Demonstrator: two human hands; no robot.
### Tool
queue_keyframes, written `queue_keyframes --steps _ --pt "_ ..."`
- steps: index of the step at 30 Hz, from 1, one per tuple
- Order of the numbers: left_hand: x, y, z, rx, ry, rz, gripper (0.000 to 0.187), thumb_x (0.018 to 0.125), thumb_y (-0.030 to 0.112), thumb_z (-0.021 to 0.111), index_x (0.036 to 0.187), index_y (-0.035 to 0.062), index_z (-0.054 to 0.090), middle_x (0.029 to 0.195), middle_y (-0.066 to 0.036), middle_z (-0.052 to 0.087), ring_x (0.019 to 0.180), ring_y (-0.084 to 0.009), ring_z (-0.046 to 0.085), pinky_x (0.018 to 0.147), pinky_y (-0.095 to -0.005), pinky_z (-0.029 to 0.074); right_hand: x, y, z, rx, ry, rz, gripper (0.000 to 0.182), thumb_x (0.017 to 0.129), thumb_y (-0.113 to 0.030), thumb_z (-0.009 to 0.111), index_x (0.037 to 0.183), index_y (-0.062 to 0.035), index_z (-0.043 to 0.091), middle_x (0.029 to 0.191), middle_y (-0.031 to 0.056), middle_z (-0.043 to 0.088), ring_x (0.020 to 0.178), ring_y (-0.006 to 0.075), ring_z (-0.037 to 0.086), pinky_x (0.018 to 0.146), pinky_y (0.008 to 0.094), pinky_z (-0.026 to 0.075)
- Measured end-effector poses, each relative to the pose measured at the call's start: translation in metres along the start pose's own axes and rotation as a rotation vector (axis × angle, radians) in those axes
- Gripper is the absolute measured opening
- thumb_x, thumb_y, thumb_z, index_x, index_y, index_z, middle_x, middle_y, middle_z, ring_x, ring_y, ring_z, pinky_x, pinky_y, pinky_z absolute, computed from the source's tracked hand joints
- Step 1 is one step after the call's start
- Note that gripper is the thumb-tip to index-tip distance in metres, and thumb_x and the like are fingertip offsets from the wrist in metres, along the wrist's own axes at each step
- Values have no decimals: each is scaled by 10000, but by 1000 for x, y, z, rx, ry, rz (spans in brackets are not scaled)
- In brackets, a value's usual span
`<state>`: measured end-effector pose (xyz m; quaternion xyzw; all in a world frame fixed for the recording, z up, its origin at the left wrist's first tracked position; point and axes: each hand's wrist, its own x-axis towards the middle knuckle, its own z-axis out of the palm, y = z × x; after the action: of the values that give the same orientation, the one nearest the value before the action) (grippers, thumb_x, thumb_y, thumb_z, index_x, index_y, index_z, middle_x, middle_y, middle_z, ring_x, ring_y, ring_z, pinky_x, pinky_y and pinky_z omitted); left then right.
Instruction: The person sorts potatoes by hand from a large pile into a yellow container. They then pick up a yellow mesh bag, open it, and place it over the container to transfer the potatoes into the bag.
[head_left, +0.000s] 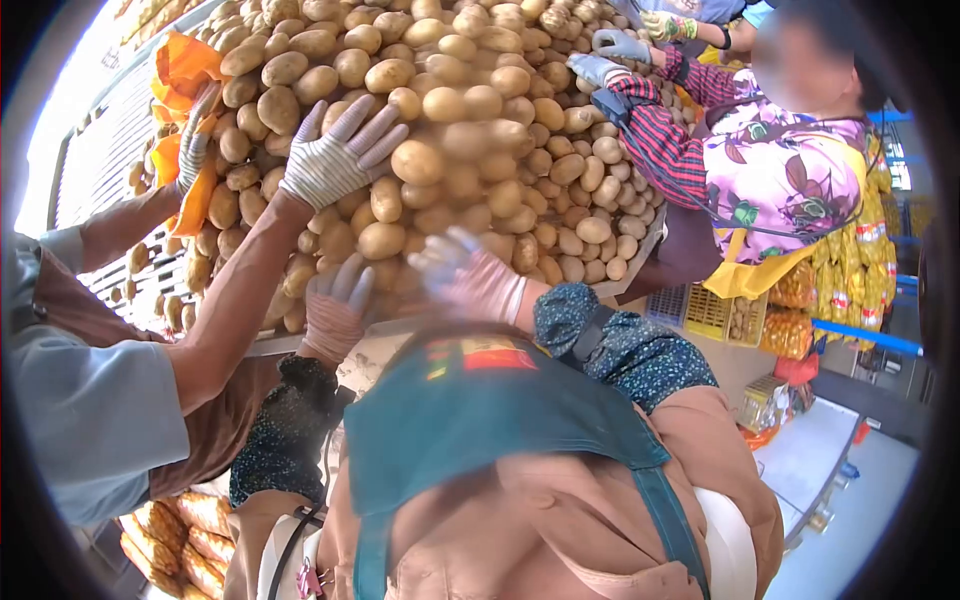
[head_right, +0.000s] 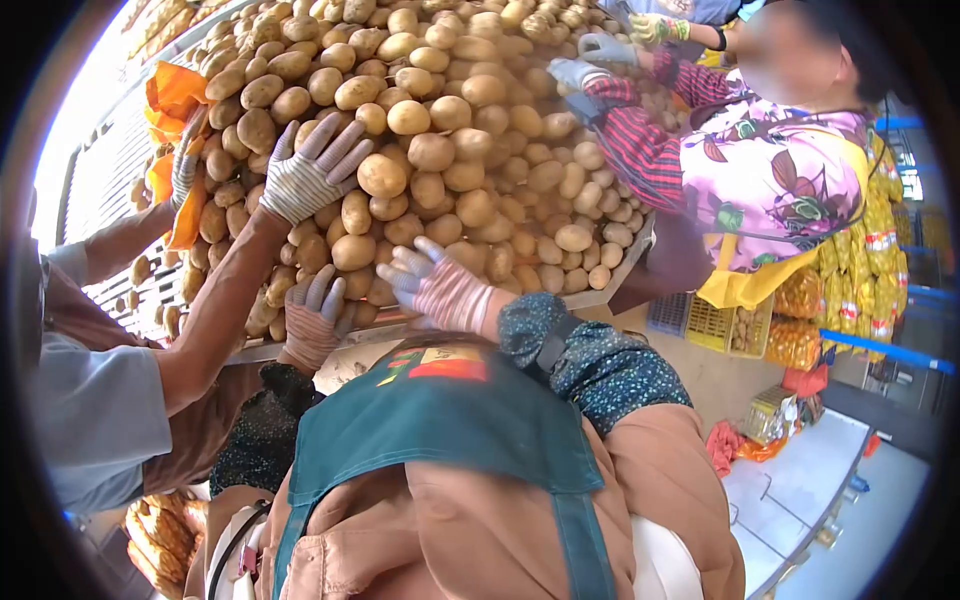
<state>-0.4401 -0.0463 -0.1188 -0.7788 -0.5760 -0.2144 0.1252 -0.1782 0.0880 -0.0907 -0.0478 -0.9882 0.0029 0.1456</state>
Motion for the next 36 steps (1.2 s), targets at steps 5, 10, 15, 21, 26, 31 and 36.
queue_keyframes --steps 5,10,15,21,26,31,36 --pt "34 -12 2 -132 39 81 487 812 301 705 1252 113 609 1331 -190 567 1151 -392 583 923 -564 469 -10 4 -7 -58 -53 60 338 727 -339 705 980 -115 702 1473 91 486 1345 366 435 1105 612 353" --pt "59 -11 30 -225 154 166 631 736 484 671 1277 183 549 1397 -268 495 1216 -494 515 839 -628 422 -16 -9 5 -169 -35 0 305 776 -225 621 1041 -106 711 1369 101 552 1256 324 511 1061 581 422" --pt "84 -8 10 -331 -32 147 605 762 450 664 1297 214 508 1400 -263 502 1247 -481 488 859 -632 412 -15 18 6 -79 89 -53 317 720 -234 642 1006 -116 706 1304 94 583 1226 314 536 1050 505 443" --pt "131 -3 18 -335 -46 186 543 811 425 644 1285 184 539 1392 -225 529 1277 -447 476 954 -642 369 0 53 -47 19 -40 -43 321 714 -253 663 1029 -198 688 1326 70 577 1261 305 519 1066 510 430" --pt "198 6 22 -216 -108 233 489 848 416 635 1258 153 587 1379 -184 556 1289 -414 481 1026 -634 333 -7 113 -57 -200 106 86 343 865 -207 561 1172 -318 667 1281 93 561 1237 307 534 1095 529 411" --pt "233 10 27 -115 -149 267 447 885 406 626 1230 122 635 1366 -143 582 1301 -381 486 1098 -627 296 0 170 -73 -197 300 251 367 893 -288 659 1260 -281 663 1258 137 582 1175 348 572 1003 503 467" --pt "243 0 34 -98 -158 280 425 914 391 613 1218 97 660 1365 -119 594 1317 -377 481 1143 -617 280 5 182 -51 -124 536 590 501 826 -214 763 1290 -175 581 1209 184 610 1036 418 625 909 455 534"
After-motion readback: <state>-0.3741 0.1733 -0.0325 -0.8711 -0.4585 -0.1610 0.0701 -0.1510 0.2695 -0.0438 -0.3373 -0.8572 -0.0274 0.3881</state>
